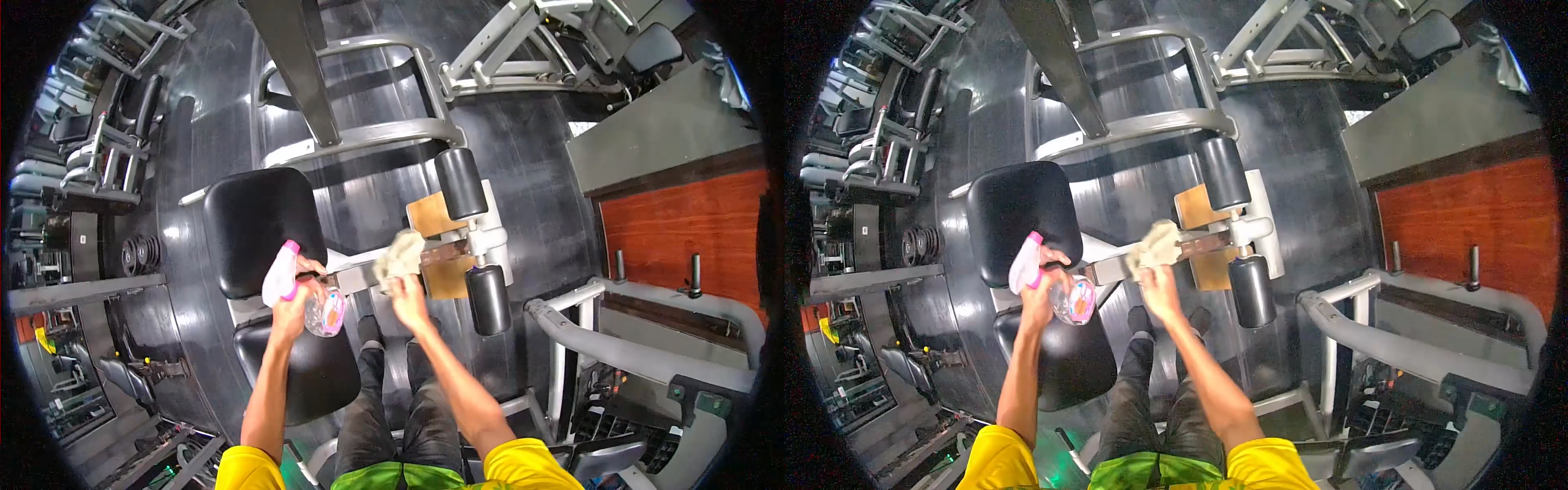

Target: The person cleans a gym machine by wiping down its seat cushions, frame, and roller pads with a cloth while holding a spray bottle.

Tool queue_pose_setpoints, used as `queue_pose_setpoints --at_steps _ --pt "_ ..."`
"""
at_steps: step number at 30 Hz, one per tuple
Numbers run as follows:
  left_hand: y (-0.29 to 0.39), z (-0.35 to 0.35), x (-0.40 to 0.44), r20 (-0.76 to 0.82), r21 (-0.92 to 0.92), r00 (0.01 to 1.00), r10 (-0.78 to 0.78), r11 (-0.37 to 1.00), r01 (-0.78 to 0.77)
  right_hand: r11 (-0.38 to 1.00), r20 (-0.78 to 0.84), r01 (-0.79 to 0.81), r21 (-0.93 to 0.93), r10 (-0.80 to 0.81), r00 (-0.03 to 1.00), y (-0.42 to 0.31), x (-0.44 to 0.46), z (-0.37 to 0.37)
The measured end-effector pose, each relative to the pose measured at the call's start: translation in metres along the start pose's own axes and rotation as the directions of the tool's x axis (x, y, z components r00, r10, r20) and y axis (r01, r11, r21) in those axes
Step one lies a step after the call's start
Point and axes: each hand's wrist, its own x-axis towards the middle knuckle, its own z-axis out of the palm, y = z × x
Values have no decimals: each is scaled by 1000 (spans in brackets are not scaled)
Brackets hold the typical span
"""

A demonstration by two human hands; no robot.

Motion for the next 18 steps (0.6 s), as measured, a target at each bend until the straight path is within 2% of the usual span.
queue_pose_setpoints --at_steps 2,4,5,6,8,10,12,16,17,18 --pt "2 -9 18 122 -21 992 -12 1000 15 986 -20 164 -23 -165 986 -14 1 39" --pt "-12 -21 29 168 -7 986 0 1000 2 955 226 211 -208 -163 960 -20 -5 64" --pt "-13 -24 31 185 0 983 -15 1000 16 913 160 315 -260 -281 946 -18 -9 77" --pt "-15 -25 32 203 7 979 -31 1000 30 915 154 303 -265 -270 950 -11 -9 80" --pt "-15 -25 30 215 -55 975 -55 996 68 845 213 466 -261 -421 882 -3 -5 78" --pt "-9 -21 27 173 3 981 -83 996 84 848 259 444 -291 -377 889 16 0 66" --pt "-1 -19 28 196 22 977 -88 996 85 881 109 343 -326 -325 939 49 7 62" --pt "0 -17 30 92 -43 996 2 999 2 880 -84 -13 -475 -31 996 61 36 29" --pt "0 -18 31 71 -22 997 43 999 -42 829 -85 -89 -552 51 995 62 38 24" --pt "0 -20 32 52 -2 995 86 996 -86 828 -86 -95 -552 57 995 67 36 32"
